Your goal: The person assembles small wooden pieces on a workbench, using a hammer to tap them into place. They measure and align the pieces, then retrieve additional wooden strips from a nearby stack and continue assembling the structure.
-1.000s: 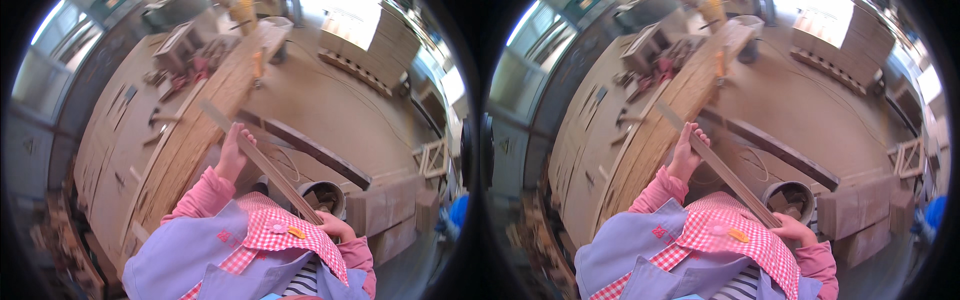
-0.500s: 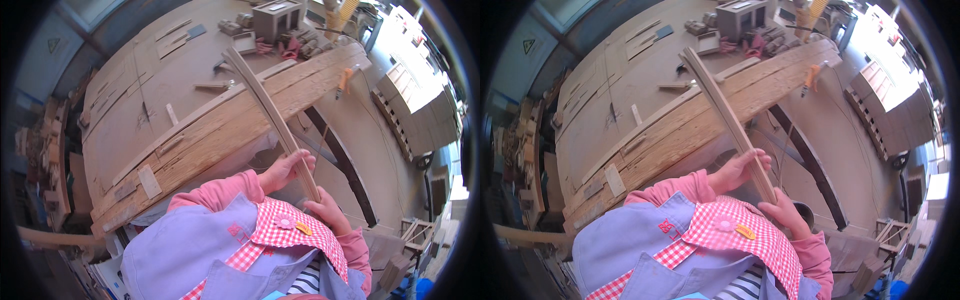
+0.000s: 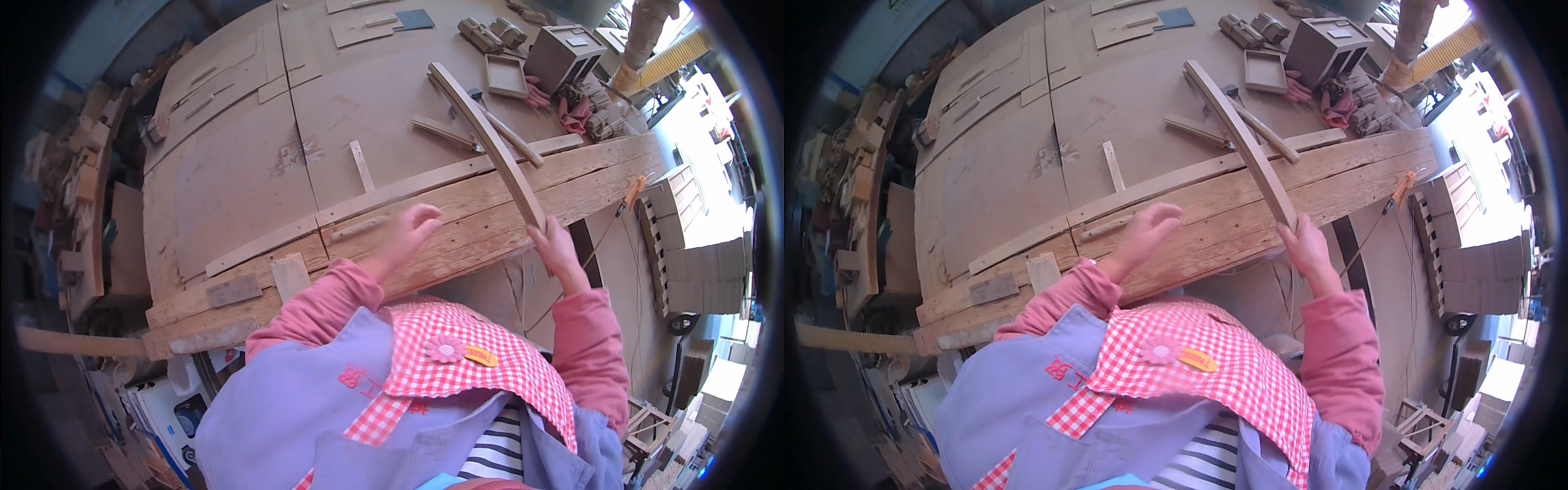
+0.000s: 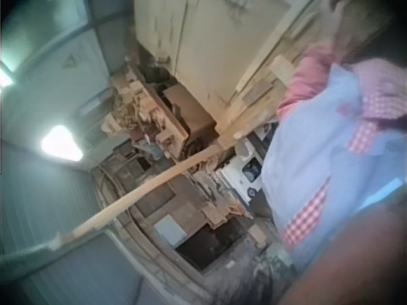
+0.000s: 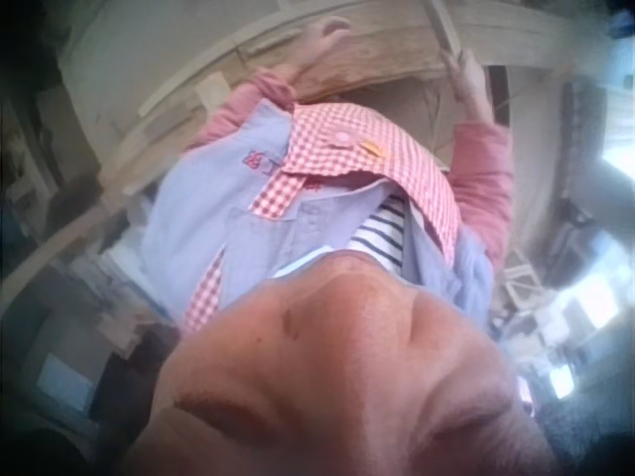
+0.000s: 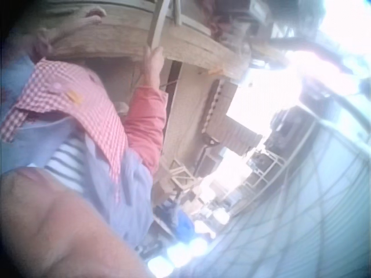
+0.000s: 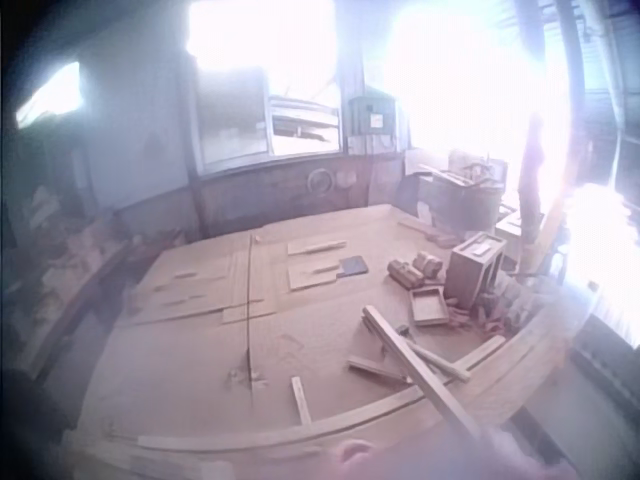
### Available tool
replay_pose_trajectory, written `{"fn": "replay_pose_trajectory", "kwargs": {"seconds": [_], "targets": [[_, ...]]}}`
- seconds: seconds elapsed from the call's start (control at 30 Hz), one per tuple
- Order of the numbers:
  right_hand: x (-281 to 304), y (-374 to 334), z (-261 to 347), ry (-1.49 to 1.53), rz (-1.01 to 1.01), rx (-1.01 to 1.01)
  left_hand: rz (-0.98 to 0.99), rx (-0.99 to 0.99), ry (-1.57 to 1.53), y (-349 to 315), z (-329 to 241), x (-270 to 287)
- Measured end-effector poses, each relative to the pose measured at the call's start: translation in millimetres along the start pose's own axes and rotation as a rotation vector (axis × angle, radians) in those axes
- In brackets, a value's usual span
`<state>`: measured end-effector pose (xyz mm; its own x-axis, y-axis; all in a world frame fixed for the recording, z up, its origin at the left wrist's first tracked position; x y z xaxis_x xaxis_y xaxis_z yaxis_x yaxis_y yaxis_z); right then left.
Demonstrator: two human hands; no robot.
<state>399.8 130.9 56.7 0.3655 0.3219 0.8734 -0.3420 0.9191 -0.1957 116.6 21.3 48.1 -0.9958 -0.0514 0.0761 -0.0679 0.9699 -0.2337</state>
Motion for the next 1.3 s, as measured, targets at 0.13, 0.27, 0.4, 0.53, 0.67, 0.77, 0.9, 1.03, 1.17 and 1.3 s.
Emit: {"fn": "replay_pose_trajectory", "kwargs": {"seconds": [0.13,0.27,0.4,0.53,0.67,0.77,0.9,1.03,1.17,1.3], "targets": [[9.8,36.5,18.5,-0.147,0.018,0.127,0.044,0.109,-0.150,-10.4,24.9,21.6],[28.6,34.8,48.2,0.092,-0.013,0.140,0.053,0.151,-0.327,-13.7,27.1,26.6],[-21.2,11.5,114.9,0.446,0.085,0.127,-0.011,0.126,-0.741,10.0,-7.2,31.9],[-51.8,-17.0,186.4,0.274,0.225,0.520,-0.237,0.039,-1.040,24.4,-41.3,50.3],[-12.1,39.5,163.8,0.454,0.069,0.692,-0.134,-0.088,-1.003,23.0,-73.1,90.8],[15.0,128.8,97.5,0.178,-0.191,0.606,-0.369,0.011,-0.762,2.6,-67.7,120.8],[-24.5,208.4,54.6,-0.132,-0.026,0.597,-0.515,0.065,-0.575,-25.9,-68.3,128.9],[-50.7,249.2,59.5,-0.145,0.156,0.543,-0.546,0.073,-0.517,-50.9,-59.7,109.4],[-59.3,254.9,71.6,-0.277,0.306,0.523,-0.488,0.020,-0.595,-72.2,-55.0,90.2],[-55.4,261.7,80.7,-0.271,0.284,0.577,-0.553,-0.030,-0.451,-87.7,-58.3,85.2]]}}
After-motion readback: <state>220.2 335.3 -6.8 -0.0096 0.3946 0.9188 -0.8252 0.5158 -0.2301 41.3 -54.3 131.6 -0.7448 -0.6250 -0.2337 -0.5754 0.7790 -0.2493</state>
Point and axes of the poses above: each hand's wrist, its own y-axis towards the middle knuckle, its own x-axis out of the back of the hand, z = x × y, the point moved 8 cm from there along y, towards the middle knuckle, and after that the axes turned 8 degrees about x, right-handed, at the moved point
